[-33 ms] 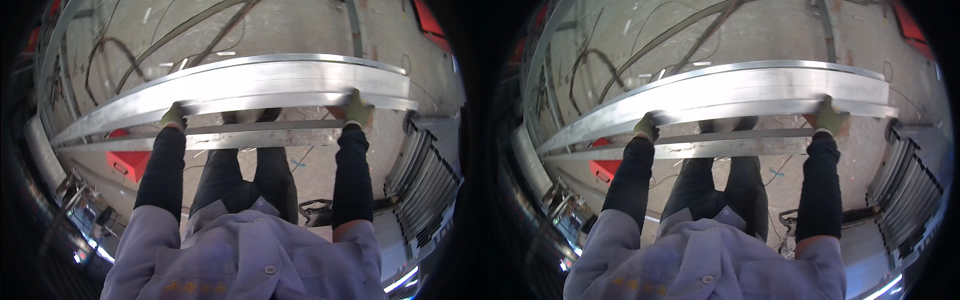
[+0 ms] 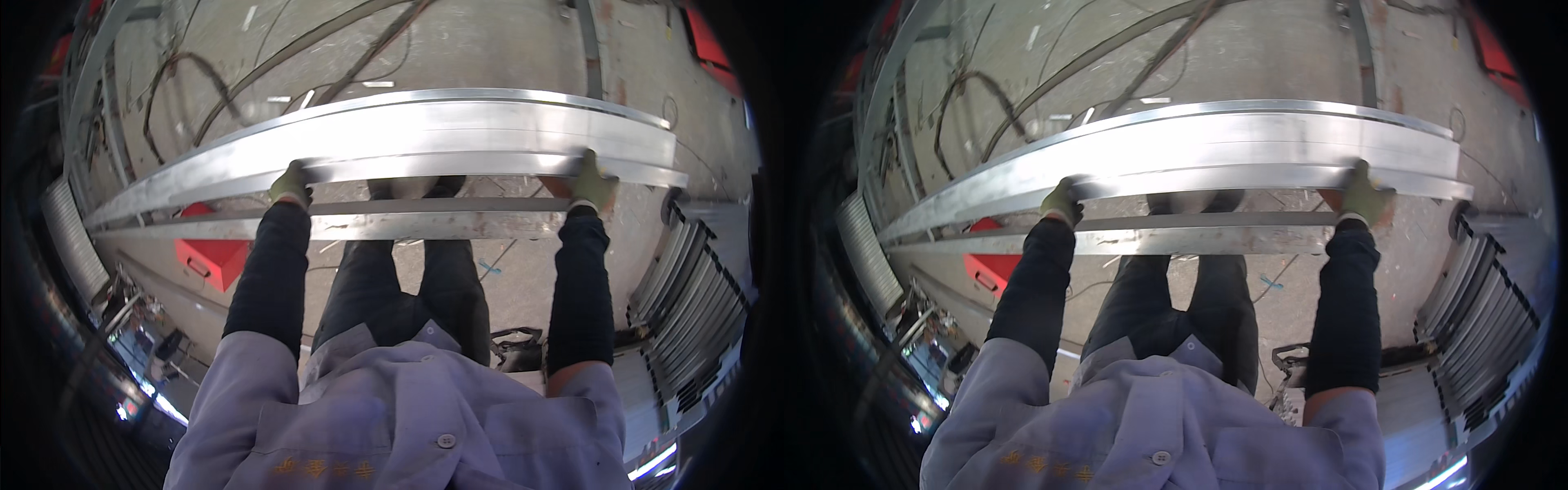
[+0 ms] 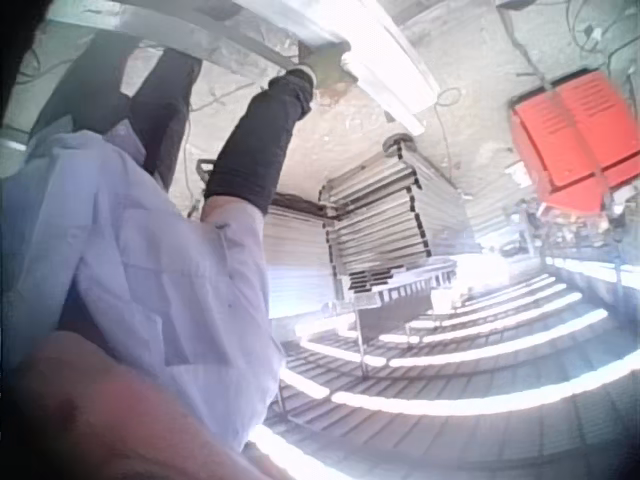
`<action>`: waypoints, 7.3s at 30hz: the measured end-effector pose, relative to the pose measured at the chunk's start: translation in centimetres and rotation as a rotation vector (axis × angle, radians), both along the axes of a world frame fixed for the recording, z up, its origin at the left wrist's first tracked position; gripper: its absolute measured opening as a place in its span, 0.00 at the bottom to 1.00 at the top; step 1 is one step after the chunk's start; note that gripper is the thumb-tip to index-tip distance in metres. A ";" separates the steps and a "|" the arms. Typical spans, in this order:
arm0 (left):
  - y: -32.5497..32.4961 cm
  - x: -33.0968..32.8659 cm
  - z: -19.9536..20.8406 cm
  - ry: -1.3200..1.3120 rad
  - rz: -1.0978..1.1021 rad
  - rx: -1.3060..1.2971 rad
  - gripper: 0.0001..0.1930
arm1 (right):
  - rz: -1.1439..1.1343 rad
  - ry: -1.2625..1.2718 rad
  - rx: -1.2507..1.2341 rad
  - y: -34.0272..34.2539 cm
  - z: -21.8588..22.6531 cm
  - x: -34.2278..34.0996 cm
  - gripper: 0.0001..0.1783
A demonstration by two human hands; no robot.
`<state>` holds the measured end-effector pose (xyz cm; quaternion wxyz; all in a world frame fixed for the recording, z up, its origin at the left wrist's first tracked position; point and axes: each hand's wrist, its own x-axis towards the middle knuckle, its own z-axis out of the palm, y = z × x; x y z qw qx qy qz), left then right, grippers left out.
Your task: The person marks a long curved metal beam with a pencil while holding it steady with the other hand. The person repeatedly repositions the beam on a metal frame and continues marking along its length.
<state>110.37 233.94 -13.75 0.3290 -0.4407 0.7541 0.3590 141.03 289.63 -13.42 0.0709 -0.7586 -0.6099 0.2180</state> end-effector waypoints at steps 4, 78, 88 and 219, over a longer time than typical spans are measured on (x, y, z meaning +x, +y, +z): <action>1.6 0.7 1.2 0.013 0.045 -0.148 0.30 | -0.004 0.001 -0.055 0.5 0.6 -0.6 0.66; 1.7 0.8 3.9 0.000 -0.022 0.003 0.28 | -0.076 0.266 -0.164 1.9 -1.3 0.1 0.69; -1.5 0.3 -1.7 -0.120 -0.725 -0.206 0.48 | 0.398 -0.165 -0.041 3.4 -0.9 4.6 0.50; 0.9 -1.3 5.1 -0.074 -1.116 -0.156 0.36 | 1.247 -0.080 -0.262 -26.1 7.9 -19.1 0.19</action>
